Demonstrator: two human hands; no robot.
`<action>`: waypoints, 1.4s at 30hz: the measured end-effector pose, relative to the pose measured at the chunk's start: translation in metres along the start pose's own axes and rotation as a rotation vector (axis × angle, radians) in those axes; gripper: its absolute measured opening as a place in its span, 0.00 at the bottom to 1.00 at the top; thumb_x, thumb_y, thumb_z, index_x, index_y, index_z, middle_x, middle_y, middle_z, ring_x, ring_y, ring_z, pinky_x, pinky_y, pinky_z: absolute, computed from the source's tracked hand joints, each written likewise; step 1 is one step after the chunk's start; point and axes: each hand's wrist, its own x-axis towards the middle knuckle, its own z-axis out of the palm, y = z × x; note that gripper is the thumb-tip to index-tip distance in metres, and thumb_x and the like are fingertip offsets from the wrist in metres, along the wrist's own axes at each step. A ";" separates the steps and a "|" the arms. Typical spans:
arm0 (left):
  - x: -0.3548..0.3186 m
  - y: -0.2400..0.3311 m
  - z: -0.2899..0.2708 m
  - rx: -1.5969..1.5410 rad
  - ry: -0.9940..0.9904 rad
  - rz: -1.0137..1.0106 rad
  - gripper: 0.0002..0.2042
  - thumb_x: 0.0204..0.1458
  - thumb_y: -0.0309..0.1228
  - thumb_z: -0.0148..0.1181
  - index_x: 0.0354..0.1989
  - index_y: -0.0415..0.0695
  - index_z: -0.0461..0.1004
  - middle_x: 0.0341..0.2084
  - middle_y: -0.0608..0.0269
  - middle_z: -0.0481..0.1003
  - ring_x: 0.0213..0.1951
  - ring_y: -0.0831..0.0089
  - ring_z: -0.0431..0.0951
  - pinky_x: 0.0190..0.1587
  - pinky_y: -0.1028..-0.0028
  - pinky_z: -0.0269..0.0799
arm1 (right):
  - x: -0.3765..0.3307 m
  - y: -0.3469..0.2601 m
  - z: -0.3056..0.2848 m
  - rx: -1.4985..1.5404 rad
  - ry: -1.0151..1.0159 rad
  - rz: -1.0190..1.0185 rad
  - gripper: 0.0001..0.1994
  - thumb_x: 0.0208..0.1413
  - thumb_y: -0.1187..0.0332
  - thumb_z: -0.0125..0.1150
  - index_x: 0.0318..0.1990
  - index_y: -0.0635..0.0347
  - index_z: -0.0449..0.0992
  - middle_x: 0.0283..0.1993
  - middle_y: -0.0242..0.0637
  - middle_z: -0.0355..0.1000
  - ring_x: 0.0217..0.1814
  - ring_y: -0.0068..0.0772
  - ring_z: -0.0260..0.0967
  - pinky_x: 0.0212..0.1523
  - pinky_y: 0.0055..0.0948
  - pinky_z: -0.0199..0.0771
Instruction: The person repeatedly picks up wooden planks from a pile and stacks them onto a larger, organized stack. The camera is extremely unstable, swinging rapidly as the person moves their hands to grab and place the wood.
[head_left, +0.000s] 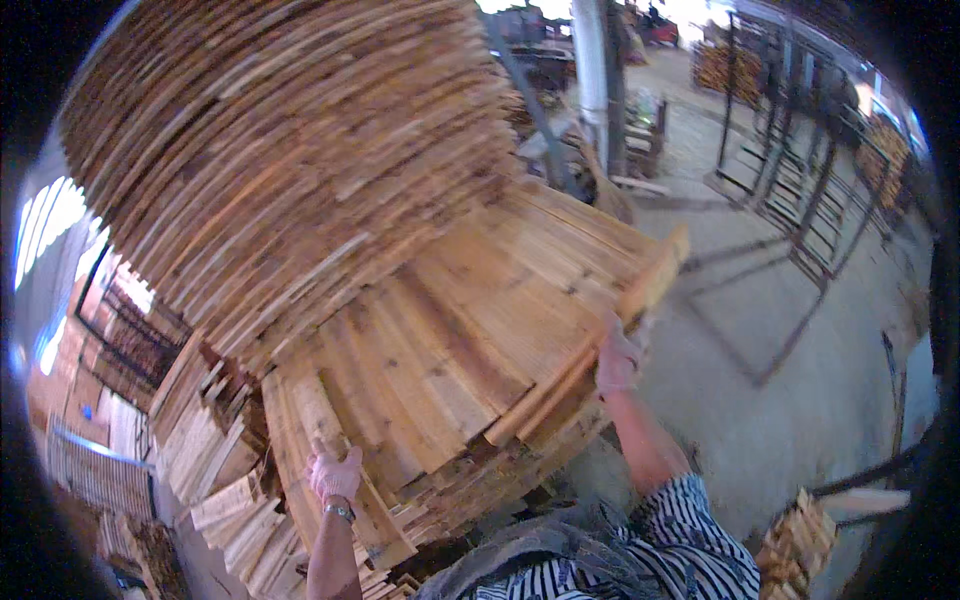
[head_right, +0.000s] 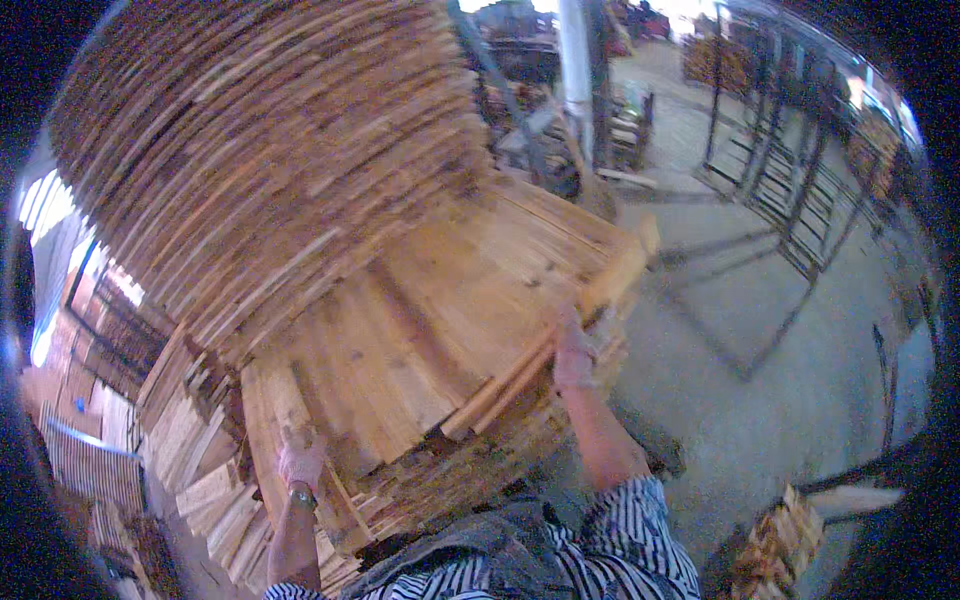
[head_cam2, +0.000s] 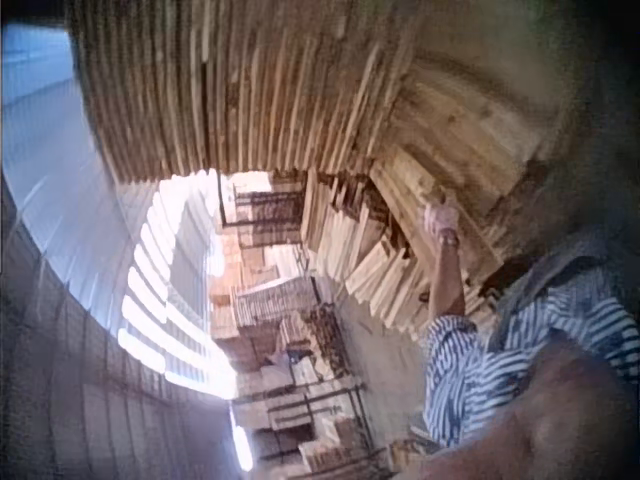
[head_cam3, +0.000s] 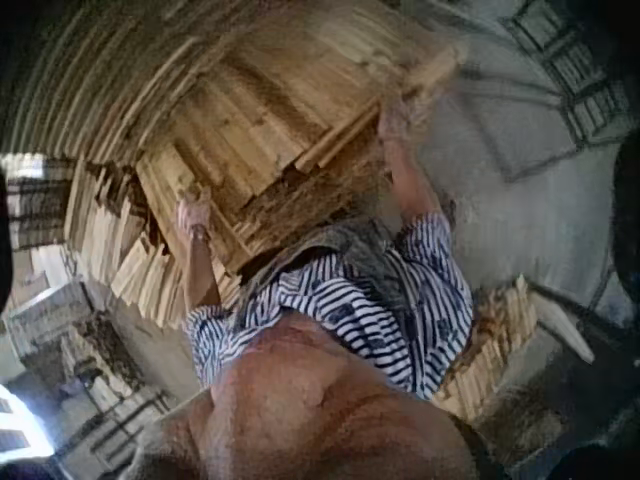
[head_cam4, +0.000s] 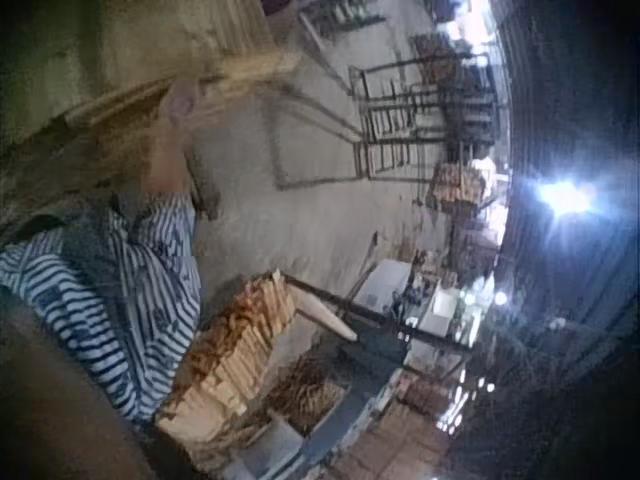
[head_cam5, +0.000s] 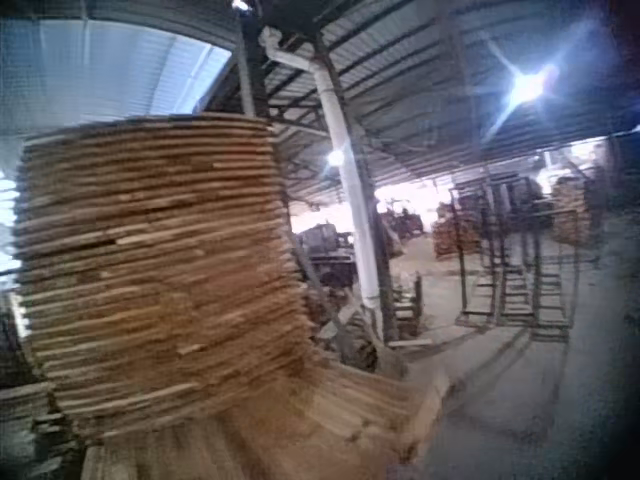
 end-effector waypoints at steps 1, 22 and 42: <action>-0.003 0.001 -0.007 -0.067 0.010 -0.012 0.44 0.49 0.51 0.67 0.73 0.44 0.57 0.62 0.44 0.70 0.64 0.51 0.68 0.64 0.55 0.65 | -0.001 -0.003 0.001 0.155 -0.100 -0.033 0.31 0.69 0.58 0.55 0.73 0.64 0.57 0.69 0.52 0.64 0.70 0.44 0.61 0.72 0.38 0.59; -0.167 -0.037 0.038 -2.083 0.299 -0.573 0.14 0.62 0.41 0.55 0.49 0.47 0.74 0.42 0.62 0.75 0.45 0.68 0.76 0.53 0.66 0.73 | 0.010 -0.069 -0.004 -0.118 -0.230 -0.668 0.44 0.54 0.69 0.66 0.77 0.66 0.49 0.78 0.48 0.50 0.76 0.47 0.54 0.73 0.39 0.59; -0.094 -0.013 -0.130 -0.719 0.491 0.367 0.41 0.54 0.37 0.66 0.75 0.38 0.53 0.67 0.37 0.62 0.68 0.47 0.63 0.69 0.56 0.61 | 0.051 -0.099 0.116 -1.381 -1.477 -1.311 0.41 0.51 0.43 0.67 0.73 0.37 0.62 0.68 0.52 0.62 0.68 0.58 0.64 0.68 0.51 0.64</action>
